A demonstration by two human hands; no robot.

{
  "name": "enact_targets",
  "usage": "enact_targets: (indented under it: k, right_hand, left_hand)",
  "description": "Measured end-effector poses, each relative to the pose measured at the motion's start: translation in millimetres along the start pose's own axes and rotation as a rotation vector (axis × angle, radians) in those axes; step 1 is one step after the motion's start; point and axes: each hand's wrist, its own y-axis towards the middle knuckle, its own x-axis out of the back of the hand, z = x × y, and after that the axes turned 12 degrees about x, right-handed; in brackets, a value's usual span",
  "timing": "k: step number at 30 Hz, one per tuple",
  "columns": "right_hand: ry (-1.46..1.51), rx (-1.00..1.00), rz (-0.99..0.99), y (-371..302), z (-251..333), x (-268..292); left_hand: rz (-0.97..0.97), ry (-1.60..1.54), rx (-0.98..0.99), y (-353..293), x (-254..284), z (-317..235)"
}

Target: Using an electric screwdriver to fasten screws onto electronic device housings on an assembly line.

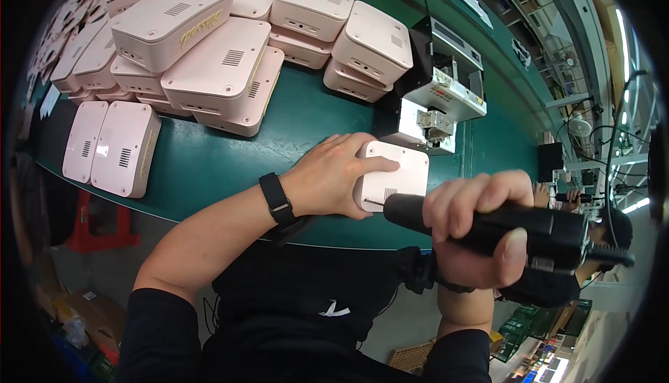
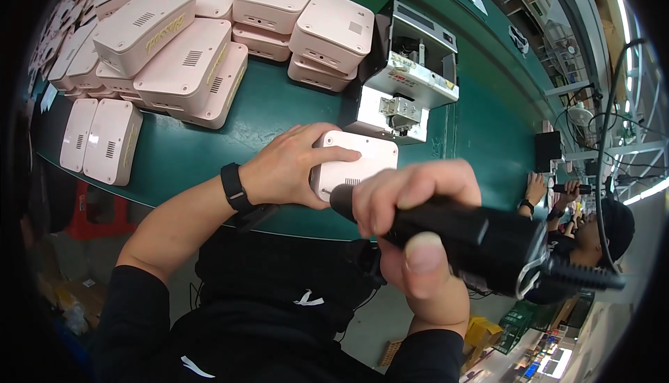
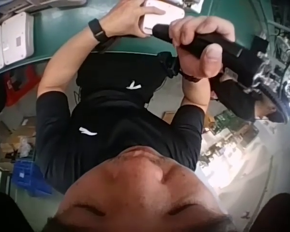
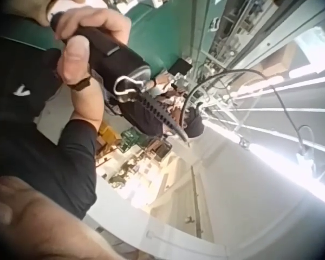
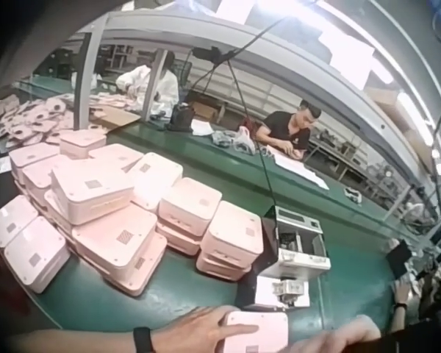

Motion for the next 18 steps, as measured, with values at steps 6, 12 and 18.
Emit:
enact_targets:
  k: [6,12,18]
  right_hand:
    - [0.042,0.329,-0.169,9,23,25]
    - [-0.136,0.529,-0.335,-41,40,80]
    - [-0.208,0.444,-0.441,-109,-14,124]
  left_hand:
    - [0.190,-0.106,0.183,8,23,-14]
    - [0.332,-0.450,0.343,15,21,-18]
    - [0.542,-0.720,0.627,23,-7,-42]
